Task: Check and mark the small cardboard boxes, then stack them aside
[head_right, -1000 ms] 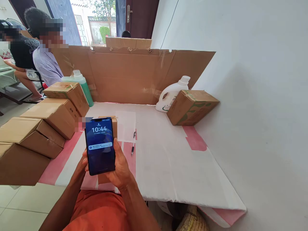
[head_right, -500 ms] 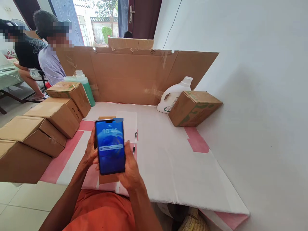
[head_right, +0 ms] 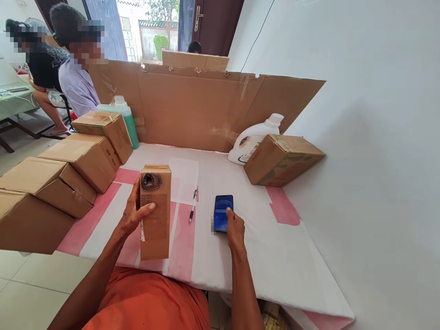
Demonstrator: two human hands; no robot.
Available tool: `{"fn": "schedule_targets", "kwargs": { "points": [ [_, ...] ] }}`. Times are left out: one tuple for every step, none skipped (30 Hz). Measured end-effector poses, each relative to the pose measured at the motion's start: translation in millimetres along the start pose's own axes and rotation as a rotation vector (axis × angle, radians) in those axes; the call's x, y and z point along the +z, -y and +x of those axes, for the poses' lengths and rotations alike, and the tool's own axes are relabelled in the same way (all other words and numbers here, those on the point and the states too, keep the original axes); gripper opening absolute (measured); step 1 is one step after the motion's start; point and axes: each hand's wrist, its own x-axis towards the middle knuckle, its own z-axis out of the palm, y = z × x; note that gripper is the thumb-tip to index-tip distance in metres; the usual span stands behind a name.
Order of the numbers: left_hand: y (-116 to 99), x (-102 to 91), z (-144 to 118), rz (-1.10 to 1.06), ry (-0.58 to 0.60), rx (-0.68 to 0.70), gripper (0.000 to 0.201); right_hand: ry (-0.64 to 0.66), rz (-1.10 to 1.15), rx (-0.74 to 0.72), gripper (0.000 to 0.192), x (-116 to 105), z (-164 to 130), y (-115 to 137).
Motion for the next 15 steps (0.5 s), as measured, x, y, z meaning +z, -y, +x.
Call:
{"fn": "schedule_targets", "kwargs": {
  "points": [
    [-0.8,0.3,0.7,-0.001,-0.002,-0.003,0.103,-0.023,-0.07,0.016,0.053,-3.1,0.2,-3.5],
    [-1.9,0.6,1.6,-0.002,-0.003,-0.007,0.104,-0.041,-0.14,0.03,0.049,-6.2,0.3,-5.6],
    [-3.2,1.1,2.6,-0.003,-0.007,-0.012,0.104,-0.054,-0.2,0.039,0.044,-9.1,0.5,-6.7],
    [-4.3,1.7,3.3,-0.002,-0.01,-0.018,0.104,-0.068,-0.255,0.042,0.039,-11.3,0.7,-6.8],
    [-5.1,2.4,3.7,0.001,-0.013,-0.023,0.104,-0.085,-0.304,0.042,0.033,-12.6,0.3,-6.0],
    [-5.0,3.2,3.4,0.004,-0.018,-0.026,0.104,-0.108,-0.345,0.037,0.03,-12.4,-1.3,-4.2],
    [-3.8,4.2,2.4,0.006,-0.021,-0.031,0.104,-0.136,-0.382,0.028,0.031,-10.4,-4.8,-1.2],
    [-1.1,5.4,0.5,0.008,-0.023,-0.037,0.104,-0.165,-0.411,0.008,0.036,-6.1,-10.9,3.1],
    [3.4,7.0,-2.3,0.008,-0.023,-0.045,0.103,-0.185,-0.419,-0.026,0.044,0.5,-19.9,8.7],
    [9.8,9.0,-5.7,0.007,-0.018,-0.055,0.1,-0.181,-0.387,-0.071,0.051,9.4,-31.8,15.6],
    [17.9,11.4,-9.5,0.008,-0.016,-0.068,0.097,-0.136,-0.323,-0.123,0.057,20.3,-46.1,23.4],
    [27.2,14.1,-13.4,0.014,-0.021,-0.086,0.094,-0.053,-0.2,-0.174,0.062,32.5,-61.9,31.7],
    [37.3,16.8,-17.1,0.028,-0.031,-0.11,0.091,0.109,-0.03,-0.206,0.062,45.3,-77.9,39.9],
    [47.2,19.1,-20.3,0.051,-0.049,-0.144,0.088,0.321,0.128,-0.216,0.06,57.8,-92.8,47.4],
    [56.4,20.8,-22.9,0.08,-0.065,-0.185,0.086,0.448,0.236,-0.211,0.059,69.0,-105.1,53.8]
  ]
}}
